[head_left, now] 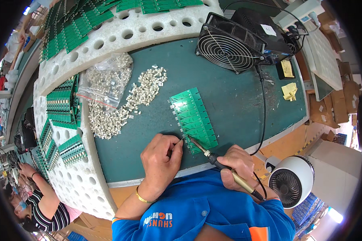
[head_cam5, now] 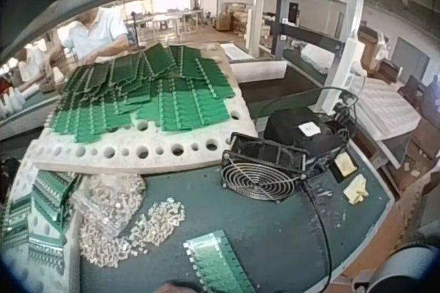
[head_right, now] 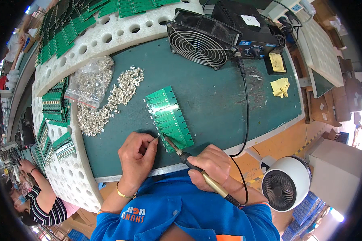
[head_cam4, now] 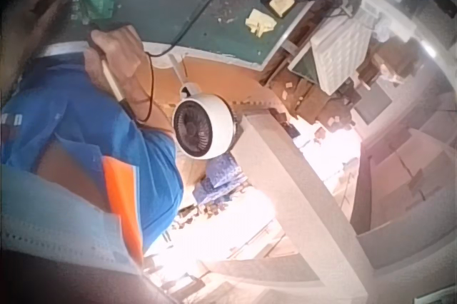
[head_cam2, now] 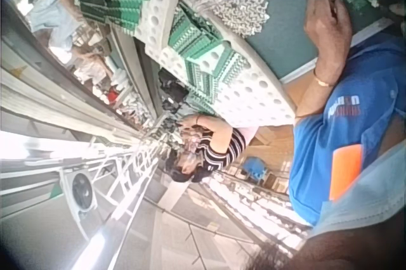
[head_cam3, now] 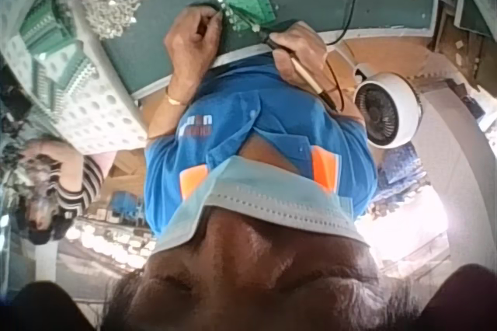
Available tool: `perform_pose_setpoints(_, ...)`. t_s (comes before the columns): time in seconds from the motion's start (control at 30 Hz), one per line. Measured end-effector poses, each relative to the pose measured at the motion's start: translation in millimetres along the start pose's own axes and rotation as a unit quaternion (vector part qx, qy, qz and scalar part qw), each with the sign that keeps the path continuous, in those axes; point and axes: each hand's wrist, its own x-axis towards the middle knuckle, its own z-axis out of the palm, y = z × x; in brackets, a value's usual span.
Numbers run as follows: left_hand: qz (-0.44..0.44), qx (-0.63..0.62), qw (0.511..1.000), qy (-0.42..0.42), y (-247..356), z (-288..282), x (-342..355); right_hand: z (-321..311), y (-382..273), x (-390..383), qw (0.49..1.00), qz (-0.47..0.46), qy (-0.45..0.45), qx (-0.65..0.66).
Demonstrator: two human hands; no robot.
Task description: The person solders small electronic components onto green circuit boards using a soldering iron and solder wire.
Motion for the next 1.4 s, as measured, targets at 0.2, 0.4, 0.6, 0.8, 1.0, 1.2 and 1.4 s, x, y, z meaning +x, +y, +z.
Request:
perform_pose_setpoints(0.2,-0.005,0.003,1.000,-0.005,2,0,0,2,1,0,1.000,-0.001,0.005,0.004)
perform_pose_setpoints(0.4,-0.017,-0.001,1.000,-0.019,3,-6,-2,-2,4,-1,1.000,-0.011,0.002,0.012)
perform_pose_setpoints(0.6,-0.049,-0.007,0.999,-0.004,5,-17,-8,-6,11,0,0.999,-0.044,0.029,0.014)
perform_pose_setpoints(0.8,-0.048,-0.034,0.998,0.026,-6,-21,-12,-11,19,3,0.998,-0.048,0.015,0.023)
perform_pose_setpoints(1.0,-0.164,-0.186,0.969,-0.010,-4,-23,-11,-12,25,3,0.998,-0.057,0.010,0.040)
perform_pose_setpoints(1.2,-0.127,-0.145,0.981,-0.020,-1,-23,-9,-11,25,3,0.998,-0.051,0.009,0.045)
perform_pose_setpoints(1.4,-0.068,-0.034,0.997,-0.022,8,-21,-6,-9,25,3,0.997,-0.057,0.008,0.059)
